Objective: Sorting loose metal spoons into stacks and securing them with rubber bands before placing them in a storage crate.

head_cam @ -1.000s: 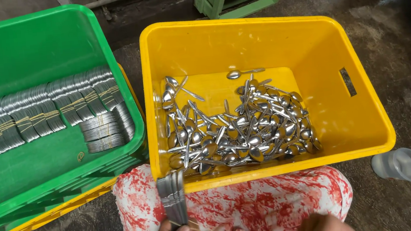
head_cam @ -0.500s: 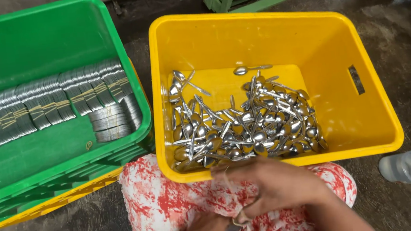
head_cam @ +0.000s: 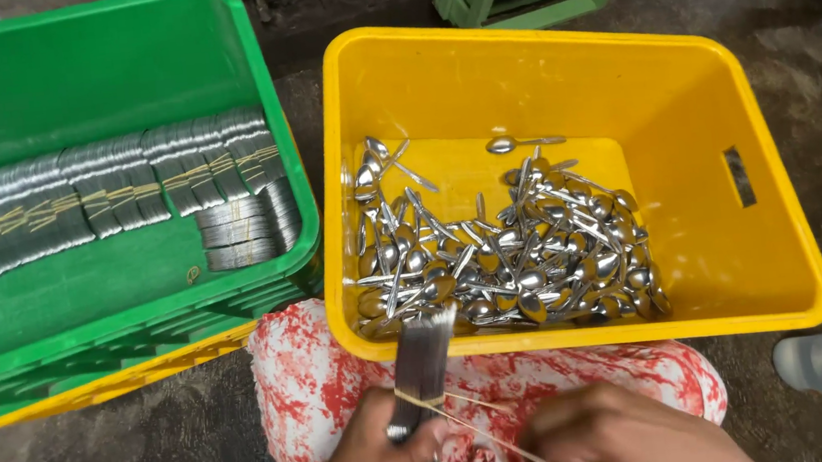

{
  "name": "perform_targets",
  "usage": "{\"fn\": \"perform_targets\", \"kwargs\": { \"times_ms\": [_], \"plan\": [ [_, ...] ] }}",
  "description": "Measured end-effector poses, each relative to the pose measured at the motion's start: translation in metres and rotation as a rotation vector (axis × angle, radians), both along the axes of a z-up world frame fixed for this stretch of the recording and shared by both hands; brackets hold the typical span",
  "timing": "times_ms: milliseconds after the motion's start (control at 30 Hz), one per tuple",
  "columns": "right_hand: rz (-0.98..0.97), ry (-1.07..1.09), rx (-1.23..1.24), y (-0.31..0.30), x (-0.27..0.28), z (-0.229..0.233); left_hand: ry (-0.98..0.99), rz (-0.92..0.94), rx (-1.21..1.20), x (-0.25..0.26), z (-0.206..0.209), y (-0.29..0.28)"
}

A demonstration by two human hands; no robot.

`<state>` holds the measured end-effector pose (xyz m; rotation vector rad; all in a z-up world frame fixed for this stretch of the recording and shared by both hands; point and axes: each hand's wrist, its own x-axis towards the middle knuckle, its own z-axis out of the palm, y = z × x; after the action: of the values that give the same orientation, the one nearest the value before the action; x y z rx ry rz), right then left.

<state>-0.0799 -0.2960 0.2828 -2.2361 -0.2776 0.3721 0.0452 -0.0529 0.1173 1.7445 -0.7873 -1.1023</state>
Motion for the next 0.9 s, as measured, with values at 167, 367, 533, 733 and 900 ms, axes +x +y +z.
{"fn": "perform_targets", "kwargs": {
  "times_ms": [167,367,533,733,900],
  "plan": [
    [0.151,-0.339,0.687,0.012,0.003,-0.015,0.946,0.048,-0.72,-0.005,-0.037,-0.034],
    [-0.491,-0.656,1.46,0.034,-0.026,-0.116,0.71,0.122,-0.681,-0.002,-0.051,-0.038],
    [-0.767,-0.441,1.763,0.025,-0.002,-0.129,0.353,0.042,-0.538,-0.005,0.009,-0.035],
    [-0.465,-0.107,0.85,-0.012,0.012,-0.082,-0.209,-0.332,0.113,0.0,0.063,-0.034],
    [0.05,-0.118,0.061,0.007,0.038,-0.023,-0.478,-0.552,-0.004,-0.027,-0.003,-0.027]
  ]
}}
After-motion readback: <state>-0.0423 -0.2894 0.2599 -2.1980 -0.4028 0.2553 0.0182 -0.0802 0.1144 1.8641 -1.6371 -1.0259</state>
